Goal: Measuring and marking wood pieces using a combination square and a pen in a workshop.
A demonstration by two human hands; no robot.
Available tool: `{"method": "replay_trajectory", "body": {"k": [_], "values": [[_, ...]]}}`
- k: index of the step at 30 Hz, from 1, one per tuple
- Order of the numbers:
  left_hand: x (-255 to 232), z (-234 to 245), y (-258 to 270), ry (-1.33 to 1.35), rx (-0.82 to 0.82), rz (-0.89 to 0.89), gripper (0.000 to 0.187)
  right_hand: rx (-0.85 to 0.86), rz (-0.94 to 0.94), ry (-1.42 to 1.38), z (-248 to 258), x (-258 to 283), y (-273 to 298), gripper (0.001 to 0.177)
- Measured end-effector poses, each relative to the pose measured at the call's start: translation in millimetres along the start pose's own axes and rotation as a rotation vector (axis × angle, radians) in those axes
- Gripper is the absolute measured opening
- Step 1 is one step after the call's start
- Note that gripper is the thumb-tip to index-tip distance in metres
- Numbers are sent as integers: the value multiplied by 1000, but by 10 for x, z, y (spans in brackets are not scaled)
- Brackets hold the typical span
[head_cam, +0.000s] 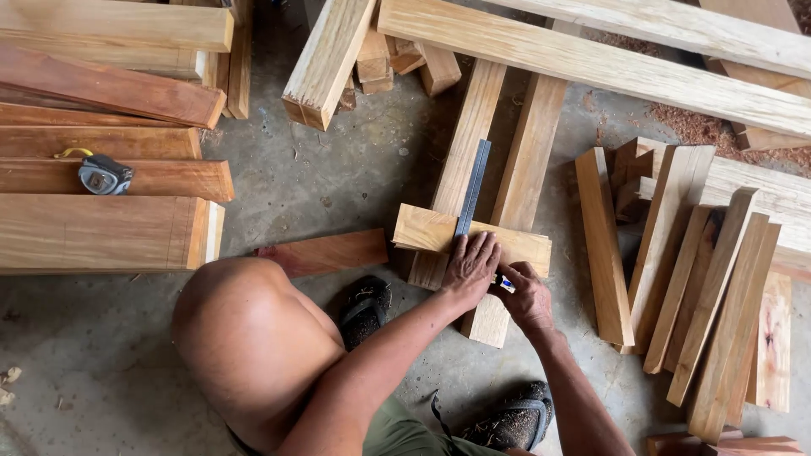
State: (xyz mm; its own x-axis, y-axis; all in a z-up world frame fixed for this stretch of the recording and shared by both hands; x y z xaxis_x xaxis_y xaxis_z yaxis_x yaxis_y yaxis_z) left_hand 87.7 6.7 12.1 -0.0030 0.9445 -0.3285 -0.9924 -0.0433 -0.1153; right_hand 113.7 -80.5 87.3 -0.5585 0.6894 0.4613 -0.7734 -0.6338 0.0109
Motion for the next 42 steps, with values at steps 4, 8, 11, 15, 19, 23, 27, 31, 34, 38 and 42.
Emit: {"method": "replay_trajectory", "body": {"k": [4, 8, 11, 15, 19, 23, 27, 31, 34, 38, 42], "values": [[19, 169, -31, 8, 25, 33, 62, -40, -20, 35, 10, -44, -10, 49], [68, 171, -38, -26, 63, 61, 64, -44, -14, -22, -34, -97, -33, 51], [90, 93, -10, -34, 36, 50, 62, -30, -30, -73, -45, -125, -32, 53], [78, 189, -18, -38, 42, 52, 61, -18, -34, -86, -80, -162, -58, 53], [63, 164, -17, -28, 61, 54, 61, -24, -30, -77, -54, -143, -54, 54], [68, 144, -16, -51, 63, 55, 61, -4, -53, -99, -62, -147, -59, 53], [59, 163, -20, -39, 69, 54, 62, 3, -58, -84, -39, -126, -68, 53], [67, 144, -15, -46, 71, 57, 62, 5, -63, -70, -51, -126, -66, 54], [63, 161, -16, -48, 81, 56, 63, 12, -76, -64, -51, -121, -65, 54], [65, 169, -23, -41, 107, 54, 66, 8, -79, -71, -33, -103, -68, 55], [54, 194, -21, -43, 129, 50, 67, -16, -65, -62, -82, -167, -54, 55]]}}
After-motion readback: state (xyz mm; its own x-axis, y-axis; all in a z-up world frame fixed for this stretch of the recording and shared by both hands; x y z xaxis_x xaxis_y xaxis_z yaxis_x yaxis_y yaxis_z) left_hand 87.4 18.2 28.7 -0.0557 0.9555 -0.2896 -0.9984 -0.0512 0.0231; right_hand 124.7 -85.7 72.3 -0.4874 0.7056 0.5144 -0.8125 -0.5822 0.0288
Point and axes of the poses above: each hand's wrist, its own y-axis away from the middle knuckle, its own z-axis out of the back of the hand, x = y × z, the point moved 8 cm from there along -y, towards the middle knuckle
